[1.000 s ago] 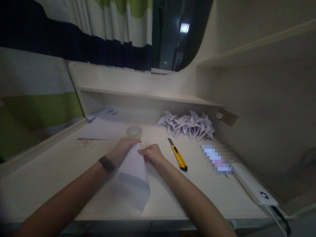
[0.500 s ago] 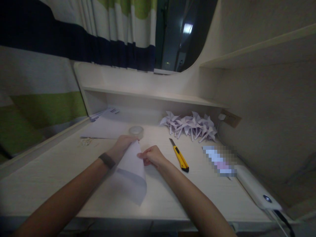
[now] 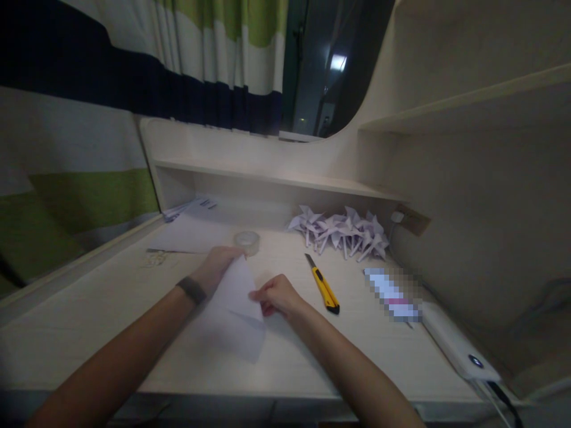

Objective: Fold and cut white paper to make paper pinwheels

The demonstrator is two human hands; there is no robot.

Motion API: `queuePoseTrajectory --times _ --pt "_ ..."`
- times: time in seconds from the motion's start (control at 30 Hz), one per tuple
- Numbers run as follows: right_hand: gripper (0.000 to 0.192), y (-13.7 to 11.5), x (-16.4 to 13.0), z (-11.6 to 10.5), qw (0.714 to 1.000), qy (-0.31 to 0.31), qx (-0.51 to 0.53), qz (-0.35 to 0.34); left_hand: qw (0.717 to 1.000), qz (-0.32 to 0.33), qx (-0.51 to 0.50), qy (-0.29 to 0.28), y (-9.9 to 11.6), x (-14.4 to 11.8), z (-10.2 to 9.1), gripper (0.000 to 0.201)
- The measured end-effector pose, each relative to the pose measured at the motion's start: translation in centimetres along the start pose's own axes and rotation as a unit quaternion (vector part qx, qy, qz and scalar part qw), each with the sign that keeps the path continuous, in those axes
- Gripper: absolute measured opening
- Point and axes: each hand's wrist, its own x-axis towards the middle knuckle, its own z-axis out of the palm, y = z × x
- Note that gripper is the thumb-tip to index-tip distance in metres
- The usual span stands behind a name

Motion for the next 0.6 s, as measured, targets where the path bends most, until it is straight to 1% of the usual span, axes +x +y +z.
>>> queuePoseTrajectory --times 0.07,0.17,0.3,0.43,0.47,0.5,0.53,0.6 --pt "0.032 0.4 -0.7 -0.1 1.0 0.003 -0.008 0.002 1.0 0.0 -0.003 -0.001 0.2 -0.1 -0.2 0.016" --pt "0.029 0.9 -1.9 -0.3 1.0 -0.011 -0.021 0.01 1.0 0.0 -0.008 0.004 0.1 -0.1 -0.2 0.016" --pt "0.028 1.3 -4.6 -1.1 0.999 -0.029 -0.036 0.01 1.0 -0.004 -0.017 0.0 -0.2 0.1 -0.3 0.017" --pt "0.021 1.4 -7.6 -3.0 0.987 -0.126 -0.098 0.03 0.999 -0.003 -0.033 0.01 -0.3 0.7 -1.0 0.021" --pt "0.021 1.4 -8.0 -3.6 0.984 -0.137 -0.115 0.027 0.999 -0.003 -0.037 0.01 -0.3 0.8 -1.2 0.022" --pt "0.022 1.3 -8.2 -4.3 0.984 -0.125 -0.13 0.016 0.999 -0.003 -0.042 0.006 -0.3 0.9 -1.3 0.024" --pt "0.025 1.1 -8.0 -4.8 0.986 -0.093 -0.141 -0.009 0.999 -0.003 -0.046 0.0 -0.3 0.9 -1.3 0.025" --pt "0.029 0.6 -6.9 -5.5 0.988 0.01 -0.133 -0.082 0.998 -0.002 -0.054 -0.016 -0.5 0.8 -1.1 0.028"
